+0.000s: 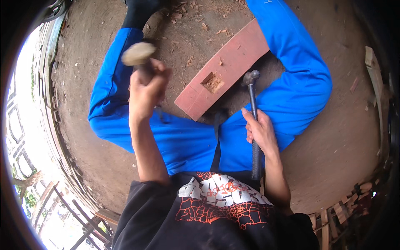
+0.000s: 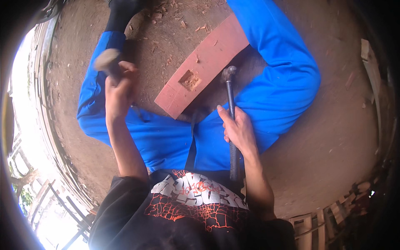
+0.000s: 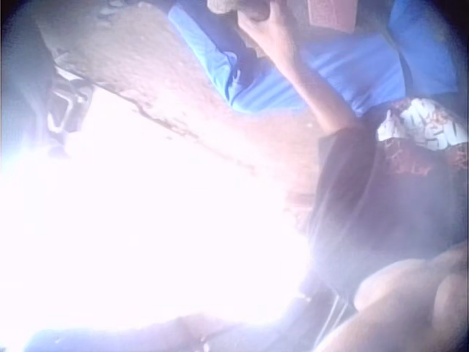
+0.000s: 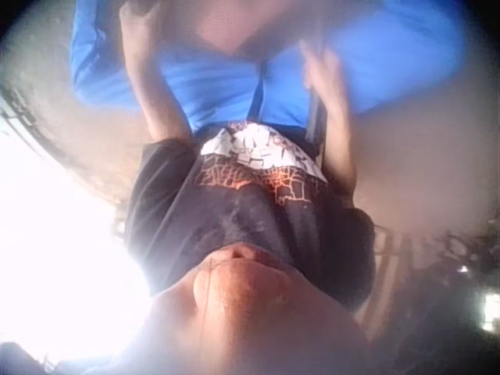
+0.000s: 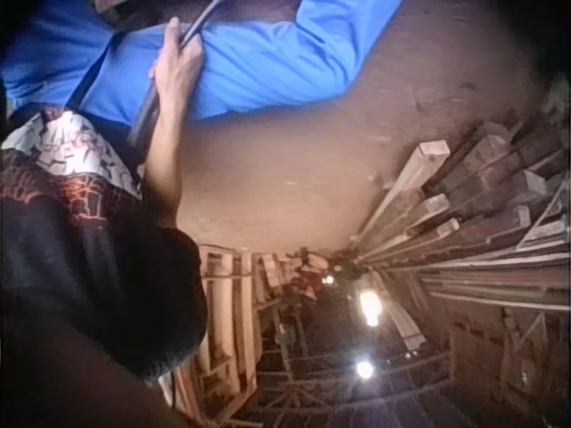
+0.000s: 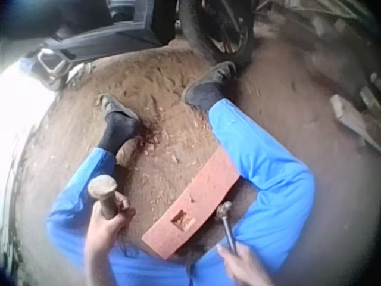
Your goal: The person sits on the ground and uses a chisel and hammer to carve a rectangular recess into a piece of wood. They repeatedly strike the chisel to remove wood chips and occasionally clear the debris from the carved area.
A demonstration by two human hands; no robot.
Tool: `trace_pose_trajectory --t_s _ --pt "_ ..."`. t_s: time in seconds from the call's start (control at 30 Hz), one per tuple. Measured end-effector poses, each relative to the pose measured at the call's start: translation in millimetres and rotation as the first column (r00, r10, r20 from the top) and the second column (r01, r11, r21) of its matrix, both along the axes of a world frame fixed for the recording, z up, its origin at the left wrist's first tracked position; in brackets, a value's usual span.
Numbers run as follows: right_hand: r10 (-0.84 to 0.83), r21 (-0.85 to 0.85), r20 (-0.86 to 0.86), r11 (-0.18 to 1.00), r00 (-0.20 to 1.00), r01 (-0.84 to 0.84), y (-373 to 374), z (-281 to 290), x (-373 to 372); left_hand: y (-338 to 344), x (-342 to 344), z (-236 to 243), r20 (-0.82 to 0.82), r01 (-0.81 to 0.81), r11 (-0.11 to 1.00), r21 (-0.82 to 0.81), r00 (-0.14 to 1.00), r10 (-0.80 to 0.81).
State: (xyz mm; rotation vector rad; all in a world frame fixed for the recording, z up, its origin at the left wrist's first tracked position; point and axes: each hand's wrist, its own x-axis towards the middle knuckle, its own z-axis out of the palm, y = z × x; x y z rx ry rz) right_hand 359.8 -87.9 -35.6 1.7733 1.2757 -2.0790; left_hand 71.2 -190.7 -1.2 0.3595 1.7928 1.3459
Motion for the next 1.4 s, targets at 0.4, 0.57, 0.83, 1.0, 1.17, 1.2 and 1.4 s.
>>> trace_pose_trajectory --t_s 0.4,0.57,0.83,1.0,1.17,1.2,1.4 --pt "-0.117 -0.105 0.038 0.987 0.992 0.120 -4 -9 6 26 85 -107 -0.596 0.205 0.777 -0.595 0.537 -0.598" --pt "-0.047 -0.138 0.005 0.989 0.999 0.047 1 -28 20 13 67 -101 -0.505 0.415 0.679 -0.606 0.459 -0.731" --pt "0.030 -0.134 0.096 0.991 0.995 -0.017 1 20 1 39 -44 -65 -0.260 0.616 0.526 -0.586 0.471 -0.843" --pt "0.009 -0.118 0.124 0.993 0.992 0.006 -1 16 -6 13 -48 -88 -0.755 0.021 0.944 -0.328 0.595 -0.276" --pt "0.060 -0.066 0.108 0.996 0.992 -0.053 6 19 -18 -3 -34 -96 -0.749 -0.078 0.972 -0.223 0.652 -0.119" --pt "0.081 -0.049 0.089 0.996 0.993 -0.077 6 22 -25 -6 -28 -101 -0.742 -0.053 0.966 -0.252 0.651 -0.157" --pt "0.185 0.150 -0.128 0.975 0.974 -0.165 -2 42 -69 -27 -17 -123 -0.757 -0.023 0.990 -0.139 0.648 -0.091"
